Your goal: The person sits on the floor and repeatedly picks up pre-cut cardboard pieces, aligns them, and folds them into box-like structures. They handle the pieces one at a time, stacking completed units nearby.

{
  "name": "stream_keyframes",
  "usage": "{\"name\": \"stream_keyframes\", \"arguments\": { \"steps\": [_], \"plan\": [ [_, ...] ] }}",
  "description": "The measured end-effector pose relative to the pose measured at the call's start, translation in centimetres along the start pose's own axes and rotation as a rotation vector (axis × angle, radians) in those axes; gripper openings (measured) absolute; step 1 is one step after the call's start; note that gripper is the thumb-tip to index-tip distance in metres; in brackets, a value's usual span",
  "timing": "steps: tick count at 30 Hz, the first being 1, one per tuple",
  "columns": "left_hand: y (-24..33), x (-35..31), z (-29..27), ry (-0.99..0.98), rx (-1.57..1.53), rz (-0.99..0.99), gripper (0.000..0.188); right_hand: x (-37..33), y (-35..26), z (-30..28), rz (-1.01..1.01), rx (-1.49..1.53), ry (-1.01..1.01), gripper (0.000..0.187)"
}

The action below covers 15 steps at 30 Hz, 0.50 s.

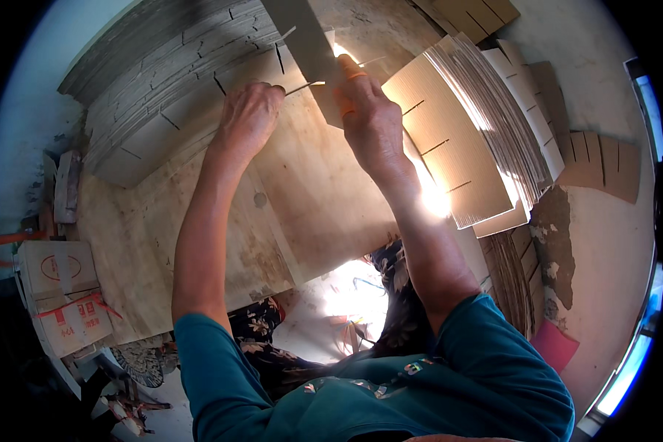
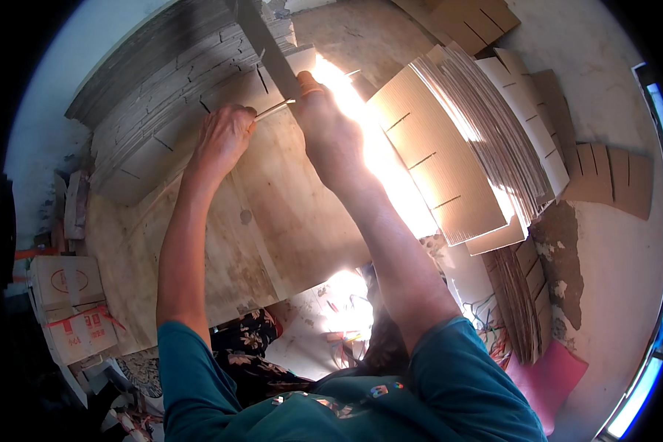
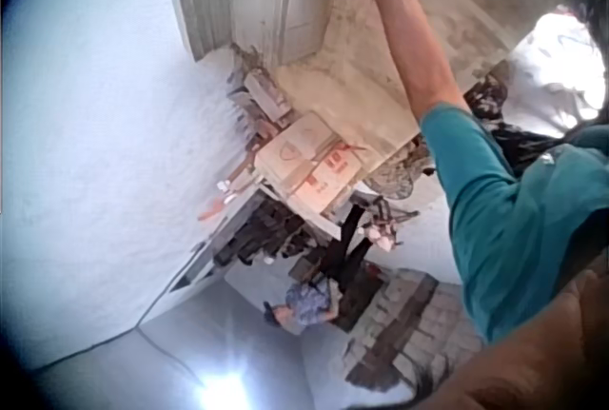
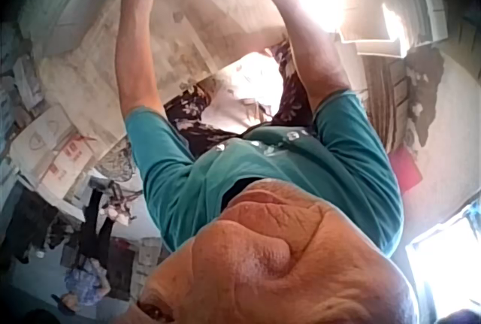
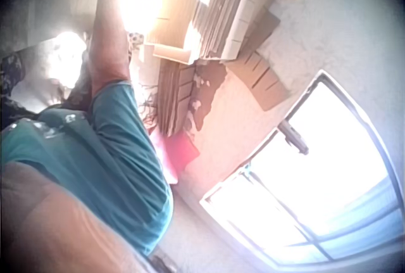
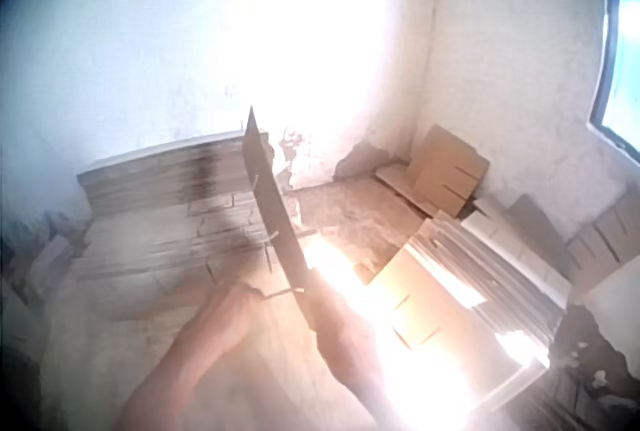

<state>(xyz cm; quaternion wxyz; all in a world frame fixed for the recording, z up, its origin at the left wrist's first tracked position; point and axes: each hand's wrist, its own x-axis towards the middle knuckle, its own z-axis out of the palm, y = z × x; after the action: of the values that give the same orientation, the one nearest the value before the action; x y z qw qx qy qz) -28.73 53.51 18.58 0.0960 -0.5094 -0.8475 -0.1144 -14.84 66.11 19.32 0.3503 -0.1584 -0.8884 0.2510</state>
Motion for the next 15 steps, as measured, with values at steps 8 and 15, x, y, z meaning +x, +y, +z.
{"name": "stream_keyframes", "arguments": {
  "steps": [8, 15],
  "plan": [
    [4.6, -2.4, -3.9, 0.010, -0.003, 0.164, 0.003, -0.8, 1.3, 1.0, -0.104, -0.046, -0.109, 0.046],
    [5.2, -4.3, -14.0, 0.454, -1.415, 0.076, 0.078, -0.9, 0.8, 1.1, -0.047, 0.004, -0.056, 0.030]
  ]
}}
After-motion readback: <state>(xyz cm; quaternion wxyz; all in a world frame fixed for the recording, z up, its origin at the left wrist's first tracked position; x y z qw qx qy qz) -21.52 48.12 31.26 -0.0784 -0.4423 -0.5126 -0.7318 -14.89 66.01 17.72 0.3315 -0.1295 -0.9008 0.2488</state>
